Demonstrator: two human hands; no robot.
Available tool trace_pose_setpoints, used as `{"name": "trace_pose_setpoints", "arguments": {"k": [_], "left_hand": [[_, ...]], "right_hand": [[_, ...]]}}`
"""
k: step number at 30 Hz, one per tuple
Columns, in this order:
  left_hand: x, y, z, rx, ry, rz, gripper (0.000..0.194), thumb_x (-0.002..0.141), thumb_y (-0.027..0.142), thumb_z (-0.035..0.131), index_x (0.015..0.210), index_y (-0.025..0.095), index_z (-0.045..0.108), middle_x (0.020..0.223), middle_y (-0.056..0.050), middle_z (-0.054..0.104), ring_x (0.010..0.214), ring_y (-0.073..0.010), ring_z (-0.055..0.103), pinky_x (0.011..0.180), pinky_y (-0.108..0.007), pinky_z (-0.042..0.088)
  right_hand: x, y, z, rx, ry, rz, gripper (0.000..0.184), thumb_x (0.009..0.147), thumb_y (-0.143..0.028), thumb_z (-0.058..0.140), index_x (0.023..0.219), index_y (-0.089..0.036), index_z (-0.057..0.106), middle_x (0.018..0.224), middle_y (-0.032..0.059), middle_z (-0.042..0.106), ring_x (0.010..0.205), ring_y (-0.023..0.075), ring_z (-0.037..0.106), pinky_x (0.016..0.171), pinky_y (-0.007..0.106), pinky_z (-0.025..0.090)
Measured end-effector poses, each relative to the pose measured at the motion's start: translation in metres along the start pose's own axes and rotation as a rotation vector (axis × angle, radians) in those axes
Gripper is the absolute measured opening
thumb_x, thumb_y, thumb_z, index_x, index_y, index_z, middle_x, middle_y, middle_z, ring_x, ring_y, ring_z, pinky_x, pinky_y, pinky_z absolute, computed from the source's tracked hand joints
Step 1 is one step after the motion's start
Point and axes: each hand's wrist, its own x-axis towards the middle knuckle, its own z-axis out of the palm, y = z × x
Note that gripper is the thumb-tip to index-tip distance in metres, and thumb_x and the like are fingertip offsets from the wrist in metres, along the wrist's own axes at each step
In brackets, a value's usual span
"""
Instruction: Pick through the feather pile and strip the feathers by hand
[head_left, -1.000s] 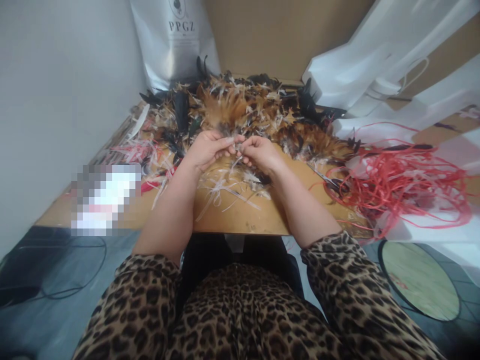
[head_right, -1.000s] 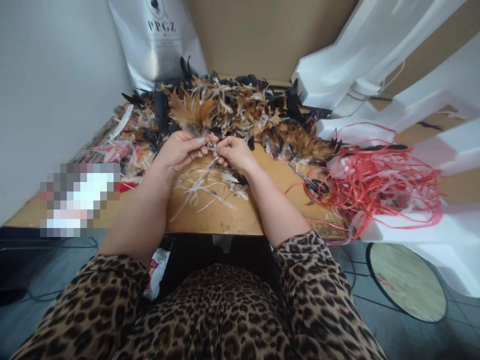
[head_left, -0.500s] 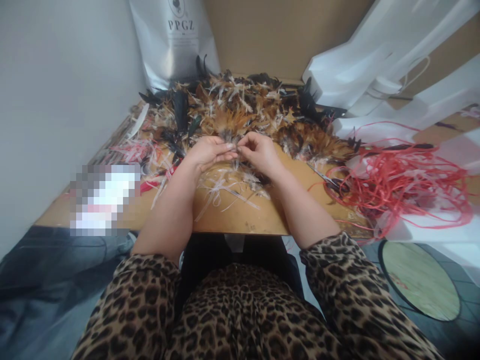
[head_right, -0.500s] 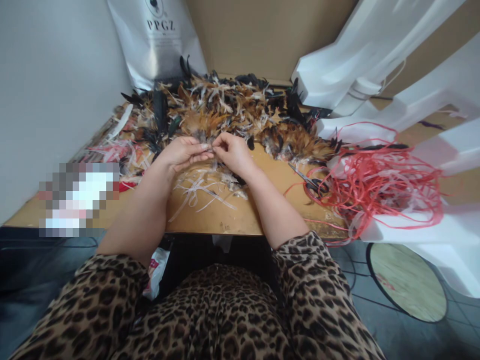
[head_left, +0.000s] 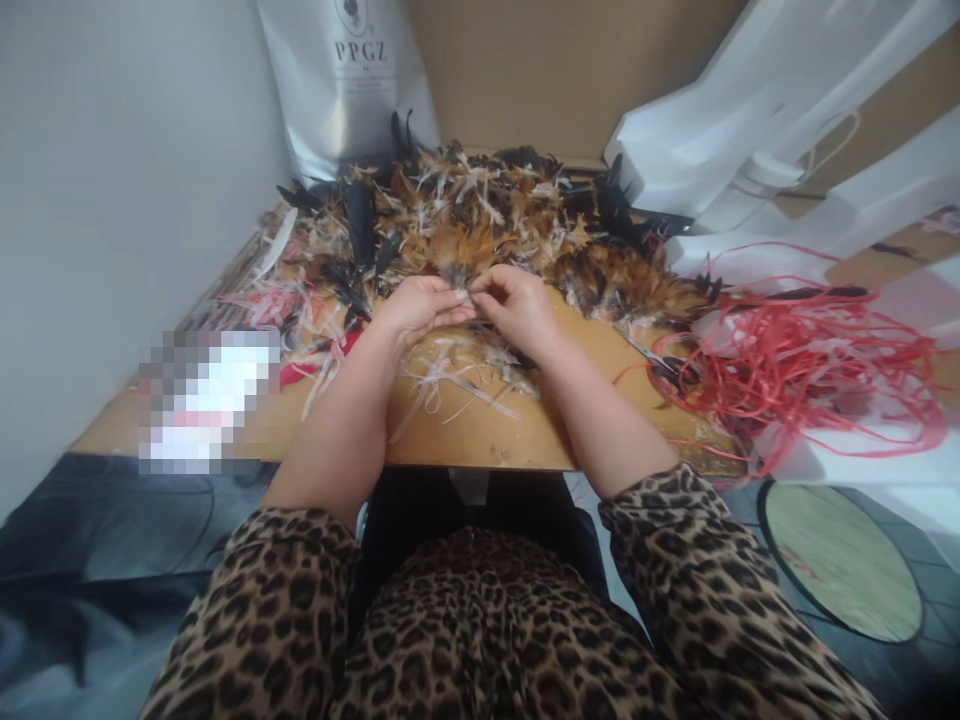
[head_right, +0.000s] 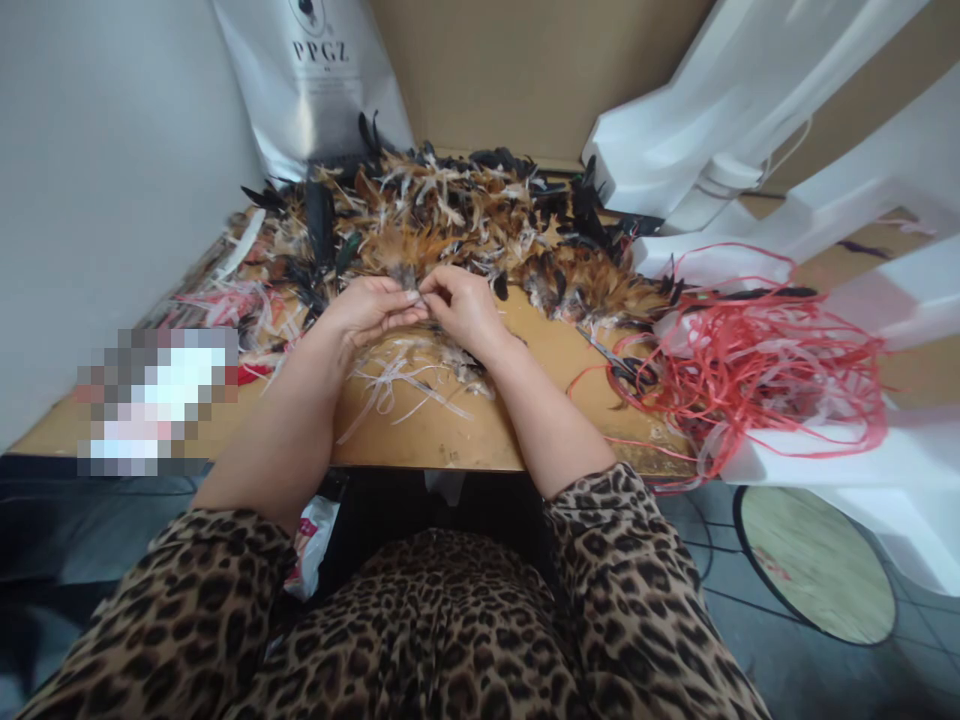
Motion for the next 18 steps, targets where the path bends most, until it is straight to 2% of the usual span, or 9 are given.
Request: {"name": "trace_pose_setpoints", "arguments": {"k": [9,18], "left_hand": [[-0.0019,0.0004,0.0023,0.106,-0.010,-0.009,0.014,0.067,0.012,0.071,0.062,0.007,0.059,0.060,-0.007,0.065,0.054,-0.0082,0.062,0.063,-0.019,0.052],[-0.0012,-0.0005,0.0027,0.163,-0.012,-0.031,0.017,0.063,0.017,0.075,0.061,0.008,0.061,0.058,-0.005,0.065,0.051,-0.0065,0.059,0.060,-0.019,0.051]], "right_hand": [[-0.0008,0.0015,0.0002,-0.097,-0.034,-0.011,0.016,0.077,-0.018,0.046,0.080,-0.017,0.061,0.080,0.0044,0.061,0.075,0.0155,0.052,0.071,0.028,0.038],[-0.0009,0.0016,0.0009,-0.119,-0.044,-0.004,0.016,0.077,-0.019,0.045,0.081,-0.017,0.061,0.081,0.0049,0.061,0.077,0.0160,0.052,0.072,0.028,0.038]]}}
